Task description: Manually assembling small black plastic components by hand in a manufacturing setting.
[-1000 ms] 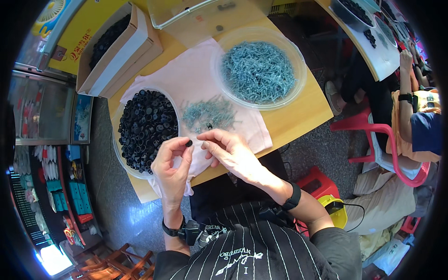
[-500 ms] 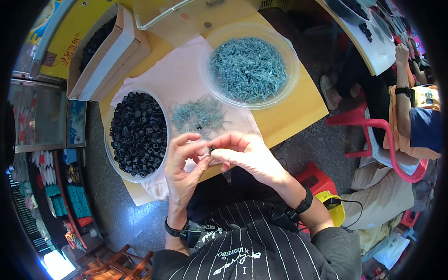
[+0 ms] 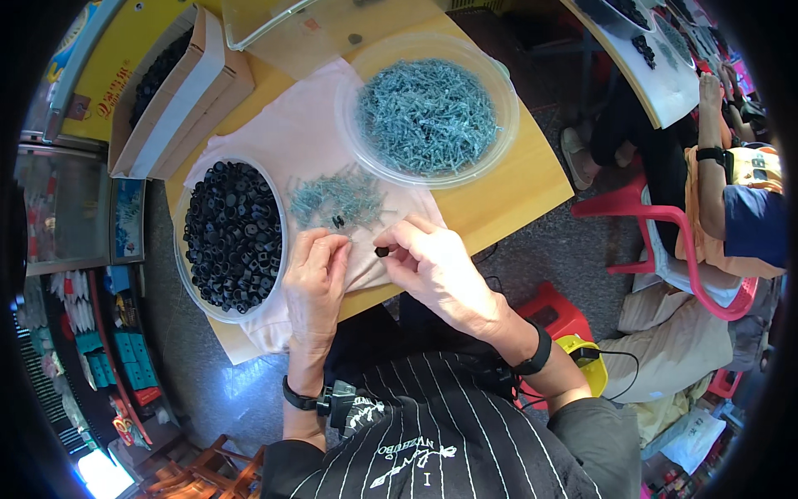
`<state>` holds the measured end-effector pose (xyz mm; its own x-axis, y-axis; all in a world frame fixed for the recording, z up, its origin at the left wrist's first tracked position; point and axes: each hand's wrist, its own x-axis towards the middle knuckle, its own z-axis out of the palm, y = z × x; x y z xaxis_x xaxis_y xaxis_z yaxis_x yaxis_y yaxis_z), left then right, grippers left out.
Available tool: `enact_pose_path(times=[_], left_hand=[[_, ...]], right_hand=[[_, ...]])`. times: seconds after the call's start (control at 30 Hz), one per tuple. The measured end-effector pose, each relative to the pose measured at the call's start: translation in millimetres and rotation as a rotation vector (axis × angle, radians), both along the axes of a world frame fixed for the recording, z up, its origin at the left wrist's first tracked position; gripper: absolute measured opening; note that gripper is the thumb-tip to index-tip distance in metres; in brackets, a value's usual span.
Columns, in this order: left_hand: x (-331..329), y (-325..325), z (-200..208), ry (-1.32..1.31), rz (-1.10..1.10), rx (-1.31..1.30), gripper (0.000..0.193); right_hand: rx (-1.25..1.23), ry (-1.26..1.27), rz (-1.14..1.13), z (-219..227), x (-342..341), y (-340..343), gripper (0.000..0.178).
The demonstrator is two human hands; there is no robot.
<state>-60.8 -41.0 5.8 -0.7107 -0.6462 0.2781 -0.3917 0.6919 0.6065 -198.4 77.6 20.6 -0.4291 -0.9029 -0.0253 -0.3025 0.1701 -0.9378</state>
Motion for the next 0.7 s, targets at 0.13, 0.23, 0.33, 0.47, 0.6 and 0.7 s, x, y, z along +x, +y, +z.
enact_pose_path(times=[0.13,0.23,0.33,0.47,0.6,0.7], left_hand=[[3.4,0.4,2.4,0.152,-0.007,0.105,0.013],[10.0,-0.6,3.0,0.126,-0.026,0.103,0.013],[7.9,4.1,8.8,0.187,0.026,0.249,0.021],[13.2,7.6,9.0,0.229,0.041,0.330,0.019],[19.8,20.3,15.8,0.543,0.093,0.899,0.015],[18.5,26.4,16.9,0.733,0.052,1.041,0.013]], right_hand=[[0.002,-0.525,-0.024,-0.4,0.4,4.7,0.023],[-0.008,-0.780,-0.029,-1.2,0.4,4.8,0.026],[0.005,-0.909,-0.031,1.1,-1.3,5.4,0.027],[-0.002,-1.011,-0.020,-5.6,-0.2,4.9,0.028],[-0.029,-1.113,-0.016,-7.4,7.6,1.2,0.028],[0.000,-1.206,-0.014,-11.2,12.0,0.6,0.027]])
